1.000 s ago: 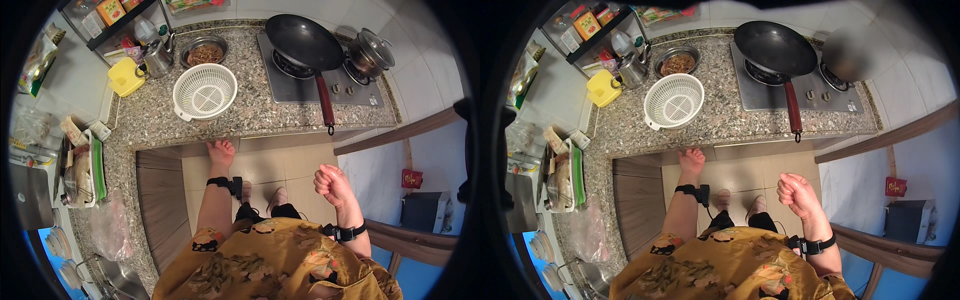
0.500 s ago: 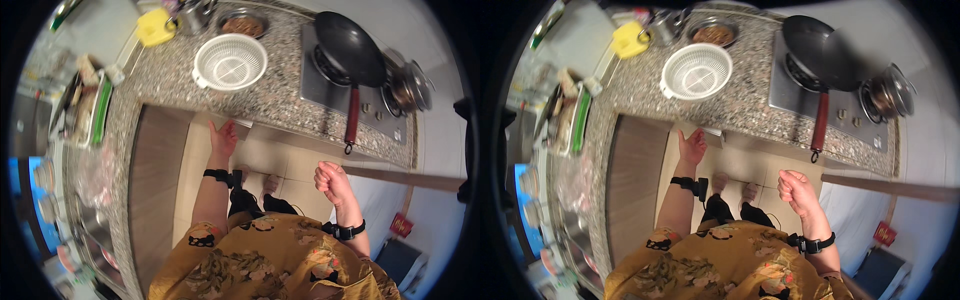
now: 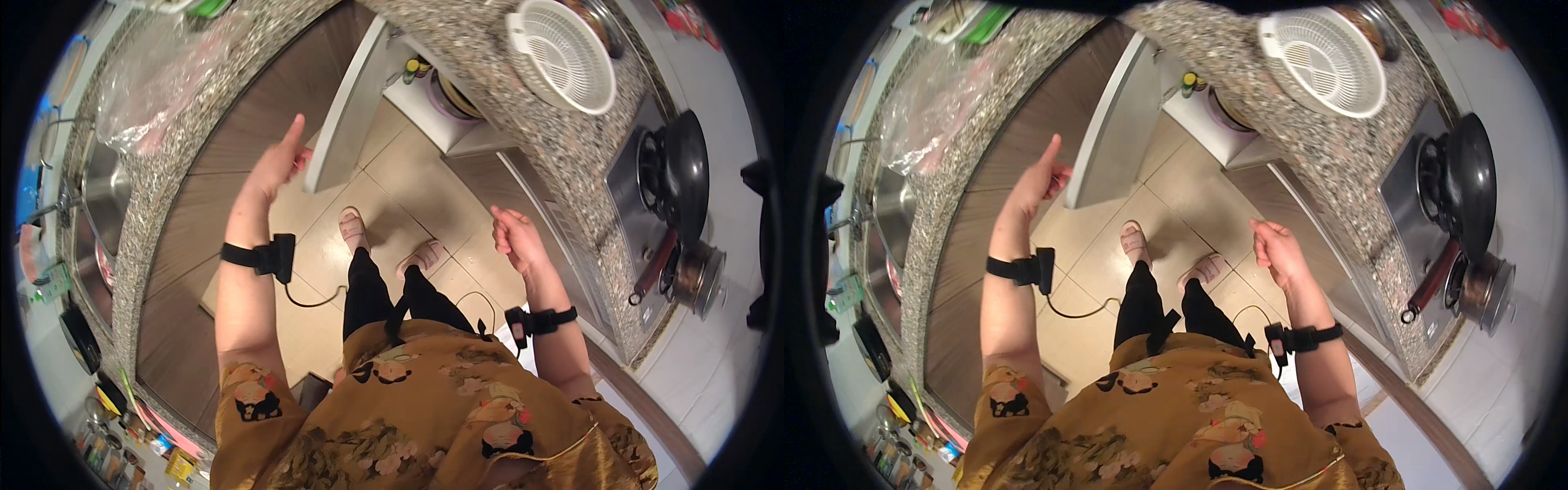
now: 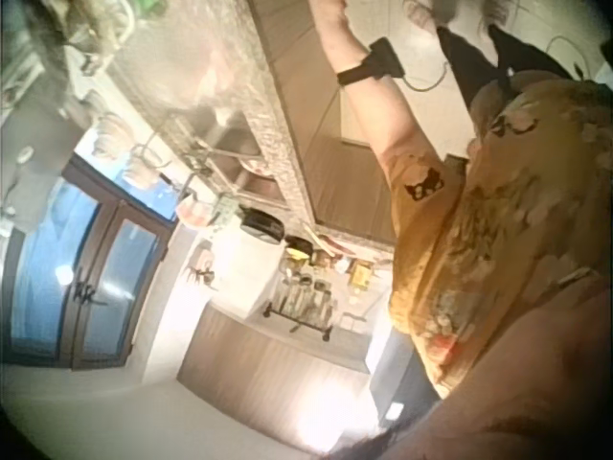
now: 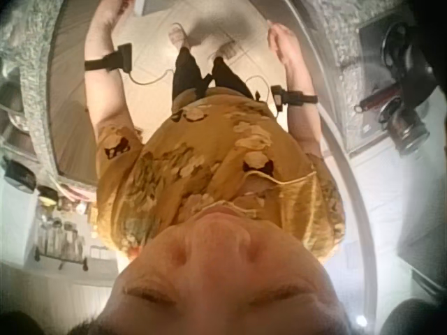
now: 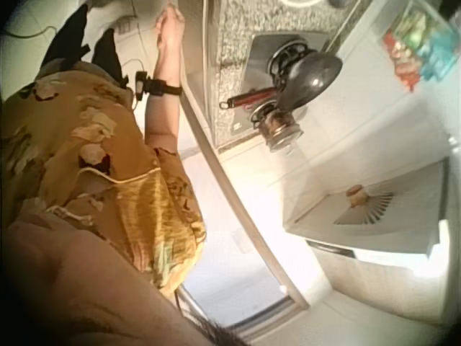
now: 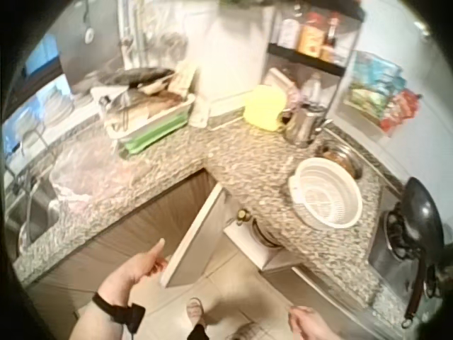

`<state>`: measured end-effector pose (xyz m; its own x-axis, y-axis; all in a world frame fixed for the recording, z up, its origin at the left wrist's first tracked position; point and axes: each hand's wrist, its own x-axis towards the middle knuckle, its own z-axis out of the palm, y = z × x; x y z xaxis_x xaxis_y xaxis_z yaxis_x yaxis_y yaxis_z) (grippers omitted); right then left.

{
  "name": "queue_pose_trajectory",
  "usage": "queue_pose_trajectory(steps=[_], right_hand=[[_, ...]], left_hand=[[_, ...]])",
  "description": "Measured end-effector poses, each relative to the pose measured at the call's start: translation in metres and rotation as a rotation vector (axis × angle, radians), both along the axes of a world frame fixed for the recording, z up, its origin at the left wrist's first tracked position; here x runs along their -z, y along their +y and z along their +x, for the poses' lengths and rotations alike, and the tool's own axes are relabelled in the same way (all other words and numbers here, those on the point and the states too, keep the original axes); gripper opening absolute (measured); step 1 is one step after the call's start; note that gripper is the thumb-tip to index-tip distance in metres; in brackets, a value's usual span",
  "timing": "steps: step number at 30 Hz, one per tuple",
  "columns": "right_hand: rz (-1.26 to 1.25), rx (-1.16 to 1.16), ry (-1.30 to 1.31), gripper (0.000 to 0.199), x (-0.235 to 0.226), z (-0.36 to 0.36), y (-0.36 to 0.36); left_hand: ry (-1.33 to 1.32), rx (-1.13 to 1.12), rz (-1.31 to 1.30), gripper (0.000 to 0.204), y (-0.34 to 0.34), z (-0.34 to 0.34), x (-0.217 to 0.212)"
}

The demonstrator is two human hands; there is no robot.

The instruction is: The person washes pieces of raw meat by hand in a metal bowl under running tap water in a kitchen sink. They repeatedly rinse and separate the meat pieces, occasionally retrieving a second bowl from a cabinet and placing it nearby.

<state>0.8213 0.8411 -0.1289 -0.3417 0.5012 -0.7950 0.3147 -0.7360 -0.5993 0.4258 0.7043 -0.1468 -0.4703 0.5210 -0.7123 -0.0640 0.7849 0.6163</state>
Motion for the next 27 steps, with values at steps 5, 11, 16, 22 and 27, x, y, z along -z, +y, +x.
queue_pose_trajectory(steps=[5, 11, 16, 22, 27], right_hand=[[-0.036, -0.035, 0.008, 0.034, 0.063, -0.083, 0.017], [-0.179, 0.116, 0.031, 0.041, 0.157, -0.147, 0.041], [-0.214, -0.005, -0.012, 0.044, 0.222, -0.174, 0.041], [-0.124, -0.029, -0.032, 0.032, 0.262, -0.164, 0.058], [0.078, -0.300, -0.238, 0.029, 0.298, -0.130, 0.064]], left_hand=[[0.588, 0.283, -0.053, 0.085, -0.003, -0.047, -0.023], [0.661, 0.374, -0.110, 0.077, 0.001, -0.061, -0.029], [0.977, -0.018, 0.334, 0.048, -0.028, -0.022, -0.013], [0.521, -0.339, 0.621, 0.027, -0.046, 0.121, 0.068], [0.158, -0.421, 0.257, 0.026, -0.055, 0.240, 0.176]])
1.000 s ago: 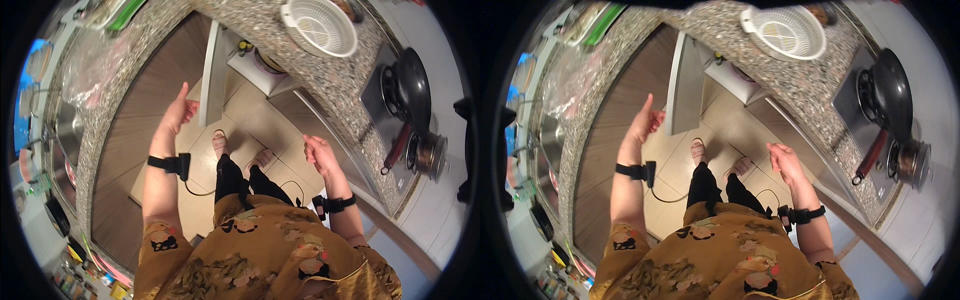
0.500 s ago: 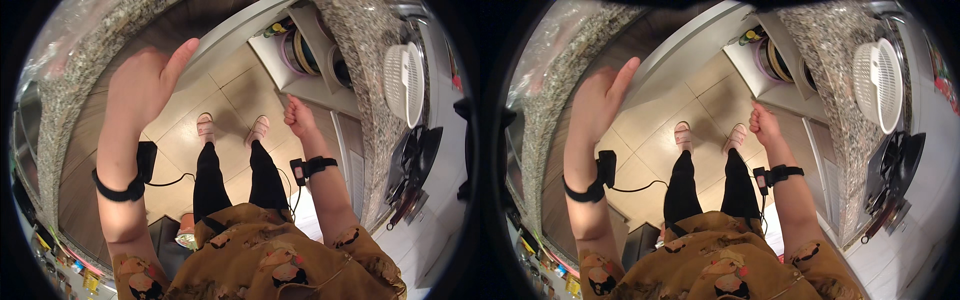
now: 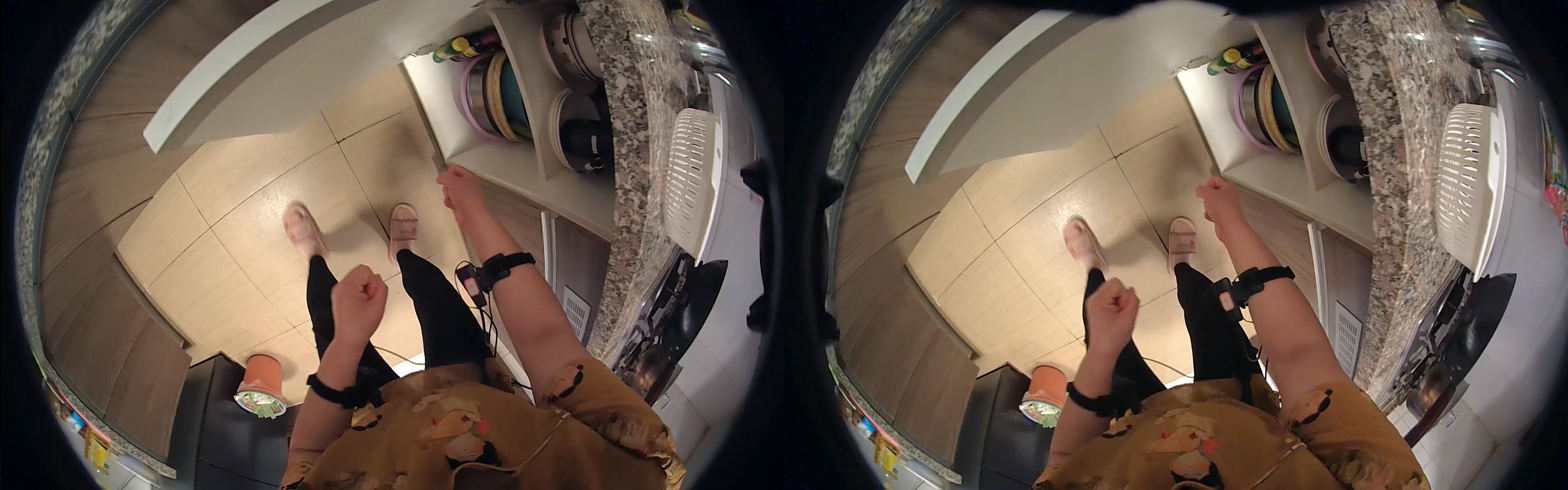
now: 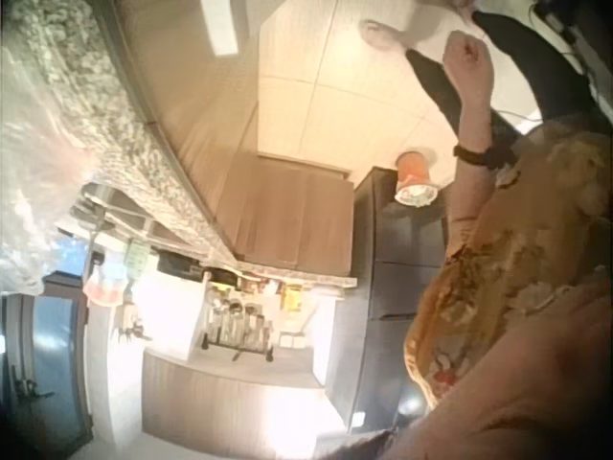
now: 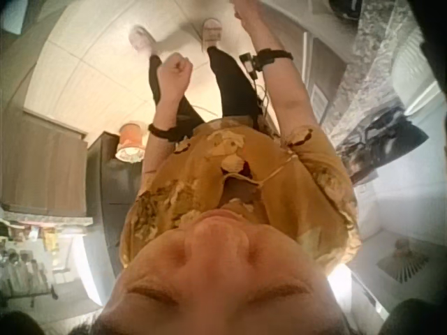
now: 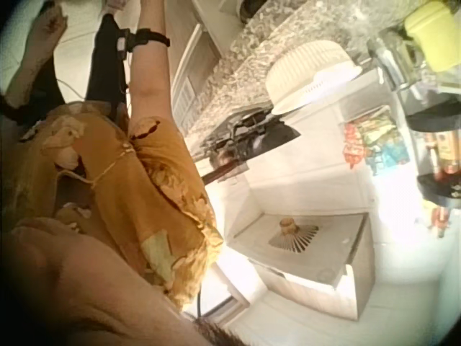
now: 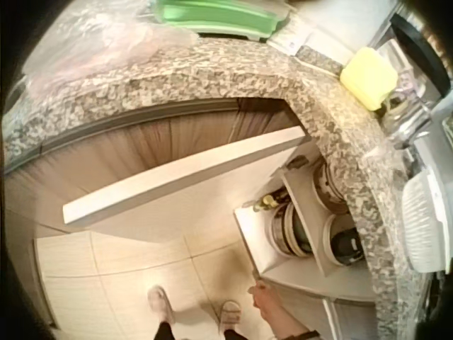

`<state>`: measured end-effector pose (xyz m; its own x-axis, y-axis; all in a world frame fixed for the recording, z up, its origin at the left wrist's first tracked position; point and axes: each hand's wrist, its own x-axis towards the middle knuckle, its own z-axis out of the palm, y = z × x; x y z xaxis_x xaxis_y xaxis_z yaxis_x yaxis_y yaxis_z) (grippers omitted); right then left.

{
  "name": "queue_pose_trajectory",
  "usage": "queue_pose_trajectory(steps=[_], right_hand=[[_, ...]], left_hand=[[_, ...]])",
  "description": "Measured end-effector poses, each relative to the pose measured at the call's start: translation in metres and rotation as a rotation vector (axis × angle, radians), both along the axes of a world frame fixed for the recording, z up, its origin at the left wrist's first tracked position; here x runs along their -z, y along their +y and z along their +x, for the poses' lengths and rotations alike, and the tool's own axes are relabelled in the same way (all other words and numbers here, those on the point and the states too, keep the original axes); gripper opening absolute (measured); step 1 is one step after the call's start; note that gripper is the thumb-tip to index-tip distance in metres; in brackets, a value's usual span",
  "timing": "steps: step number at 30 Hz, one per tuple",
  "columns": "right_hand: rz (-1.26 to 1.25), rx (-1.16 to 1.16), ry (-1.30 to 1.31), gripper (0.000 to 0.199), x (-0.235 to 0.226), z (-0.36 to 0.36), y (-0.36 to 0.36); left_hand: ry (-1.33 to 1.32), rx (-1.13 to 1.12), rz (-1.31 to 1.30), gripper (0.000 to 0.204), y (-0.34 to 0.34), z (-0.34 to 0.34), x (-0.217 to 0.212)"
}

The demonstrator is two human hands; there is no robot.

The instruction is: The person washes pieces of raw meat by hand in a metal bowl under running tap water in a kitchen sink. They repeatedly rinse and separate the meat pieces, occasionally retrieving a second bowl from a cabinet and placing it nearby.

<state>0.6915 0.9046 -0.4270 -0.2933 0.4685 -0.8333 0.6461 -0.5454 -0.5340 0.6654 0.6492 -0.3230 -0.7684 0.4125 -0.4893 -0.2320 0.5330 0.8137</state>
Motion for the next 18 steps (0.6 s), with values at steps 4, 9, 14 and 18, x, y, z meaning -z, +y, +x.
queue_pose_trajectory(steps=[4, 9, 14, 18], right_hand=[[0.061, -0.011, 0.016, 0.032, 0.020, 0.015, 0.000], [0.197, 0.111, -0.028, 0.034, 0.043, 0.012, 0.006], [0.350, 0.481, 0.155, 0.029, 0.086, -0.011, 0.067], [0.394, 0.880, 0.262, 0.027, 0.115, -0.013, 0.157]], left_hand=[[-0.091, 0.069, -0.036, 0.022, -0.010, 0.050, 0.079], [-0.185, -0.049, 0.013, 0.022, -0.027, 0.084, 0.164], [-0.318, -0.272, 0.070, 0.024, -0.038, 0.097, 0.223], [-0.651, -0.325, 0.039, 0.028, -0.037, 0.097, 0.241]])
